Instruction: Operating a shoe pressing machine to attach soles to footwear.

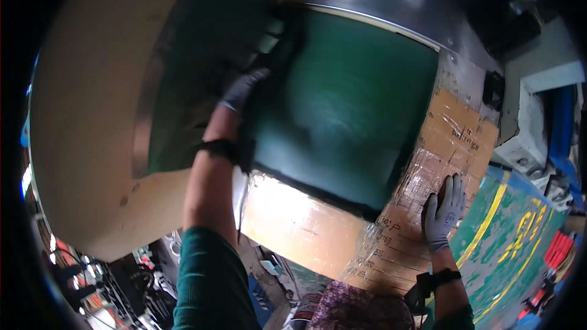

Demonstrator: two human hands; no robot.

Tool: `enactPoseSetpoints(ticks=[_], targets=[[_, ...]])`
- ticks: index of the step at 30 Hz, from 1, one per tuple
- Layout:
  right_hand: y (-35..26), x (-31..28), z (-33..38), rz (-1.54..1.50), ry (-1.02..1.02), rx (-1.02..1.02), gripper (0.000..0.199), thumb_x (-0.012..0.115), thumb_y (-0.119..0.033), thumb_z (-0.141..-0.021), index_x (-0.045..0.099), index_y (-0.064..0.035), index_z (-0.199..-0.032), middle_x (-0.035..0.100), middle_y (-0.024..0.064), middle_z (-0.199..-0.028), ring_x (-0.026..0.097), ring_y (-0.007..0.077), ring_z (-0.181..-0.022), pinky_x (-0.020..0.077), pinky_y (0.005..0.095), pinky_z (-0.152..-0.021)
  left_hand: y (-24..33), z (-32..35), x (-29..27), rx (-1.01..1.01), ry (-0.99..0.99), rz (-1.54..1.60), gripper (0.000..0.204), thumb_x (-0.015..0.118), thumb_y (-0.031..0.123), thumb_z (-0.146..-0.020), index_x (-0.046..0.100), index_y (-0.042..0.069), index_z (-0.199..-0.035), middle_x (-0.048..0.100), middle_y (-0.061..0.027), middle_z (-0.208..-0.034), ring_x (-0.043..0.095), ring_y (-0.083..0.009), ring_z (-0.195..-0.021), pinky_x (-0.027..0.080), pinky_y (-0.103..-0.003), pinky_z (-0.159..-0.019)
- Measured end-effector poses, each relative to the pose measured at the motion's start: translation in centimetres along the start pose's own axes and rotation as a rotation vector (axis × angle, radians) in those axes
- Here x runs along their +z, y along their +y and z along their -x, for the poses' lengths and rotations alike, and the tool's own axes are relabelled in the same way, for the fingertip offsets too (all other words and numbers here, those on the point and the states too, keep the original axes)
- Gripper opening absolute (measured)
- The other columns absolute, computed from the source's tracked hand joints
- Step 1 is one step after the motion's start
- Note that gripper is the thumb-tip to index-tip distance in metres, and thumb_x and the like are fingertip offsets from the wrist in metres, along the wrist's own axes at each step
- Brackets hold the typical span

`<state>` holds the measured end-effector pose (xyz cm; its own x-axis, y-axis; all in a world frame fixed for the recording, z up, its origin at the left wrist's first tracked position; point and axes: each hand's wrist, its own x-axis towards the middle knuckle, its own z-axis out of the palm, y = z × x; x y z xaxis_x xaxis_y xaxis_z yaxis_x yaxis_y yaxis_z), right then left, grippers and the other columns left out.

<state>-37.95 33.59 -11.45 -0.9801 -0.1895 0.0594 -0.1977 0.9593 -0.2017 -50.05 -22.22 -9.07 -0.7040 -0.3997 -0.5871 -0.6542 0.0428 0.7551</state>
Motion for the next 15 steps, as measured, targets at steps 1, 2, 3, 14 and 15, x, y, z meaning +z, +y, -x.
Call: enactPoseSetpoints(ticks=[1,2,3,14,15], targets=[[-2.5,0.5,-0.1,-0.076,0.009,-0.072,0.059,0.051,-0.029,-0.094,0.045,0.0004,-0.145,0.041,0.0251,-0.153,0.037,0.0423,-0.142,0.0215,0.0542,-0.118,-1.9,2.9,-4.2,0.195,0.019,0.084,0.060,0.085,0.029,-0.079,0.065,-0.001,-0.127,0.068,-0.0033,-0.127,0.063,-0.0189,-0.115,0.050,-0.032,-0.097],[-2.3,0.7,0.1,-0.046,-0.007,-0.064,0.059,0.053,-0.028,-0.094,0.045,0.0007,-0.145,0.041,0.0259,-0.153,0.037,0.0430,-0.142,0.0229,0.0535,-0.118,-1.8,6.4,-0.8,0.617,0.022,0.176,0.047,0.086,0.024,-0.076,0.070,0.000,-0.114,0.071,-0.0040,-0.117,0.067,-0.0177,-0.103,0.052,-0.031,-0.090],[-2.3,0.3,0.0,-0.038,-0.017,-0.073,0.060,0.055,-0.028,-0.093,0.045,0.0010,-0.145,0.041,0.0267,-0.152,0.037,0.0436,-0.142,0.0243,0.0528,-0.118,-0.8,11.1,1.1,0.622,0.086,0.197,0.047,0.086,0.024,-0.076,0.070,0.000,-0.114,0.071,-0.0040,-0.117,0.067,-0.0177,-0.103,0.052,-0.031,-0.090],[-23.9,-16.5,5.3,-0.987,-1.421,-0.637,0.093,0.089,-0.032,-0.069,0.045,0.0034,-0.143,0.051,0.0135,-0.140,0.048,0.0246,-0.133,0.0343,0.0393,-0.115,-16.9,51.3,1.5,0.251,-0.096,-0.168,0.086,0.085,0.052,-0.060,0.058,0.007,-0.127,0.066,-0.0180,-0.113,0.063,-0.0358,-0.109,0.049,-0.042,-0.094],[-26.2,-17.6,7.2,-0.889,-1.636,-0.430,0.099,0.095,-0.025,-0.063,0.046,0.0029,-0.144,0.052,0.0141,-0.141,0.048,0.0247,-0.134,0.0350,0.0384,-0.115,-18.9,53.6,0.9,0.260,-0.042,-0.187,0.086,0.085,0.052,-0.061,0.058,0.008,-0.129,0.066,-0.0182,-0.115,0.062,-0.0361,-0.111,0.048,-0.042,-0.097]])
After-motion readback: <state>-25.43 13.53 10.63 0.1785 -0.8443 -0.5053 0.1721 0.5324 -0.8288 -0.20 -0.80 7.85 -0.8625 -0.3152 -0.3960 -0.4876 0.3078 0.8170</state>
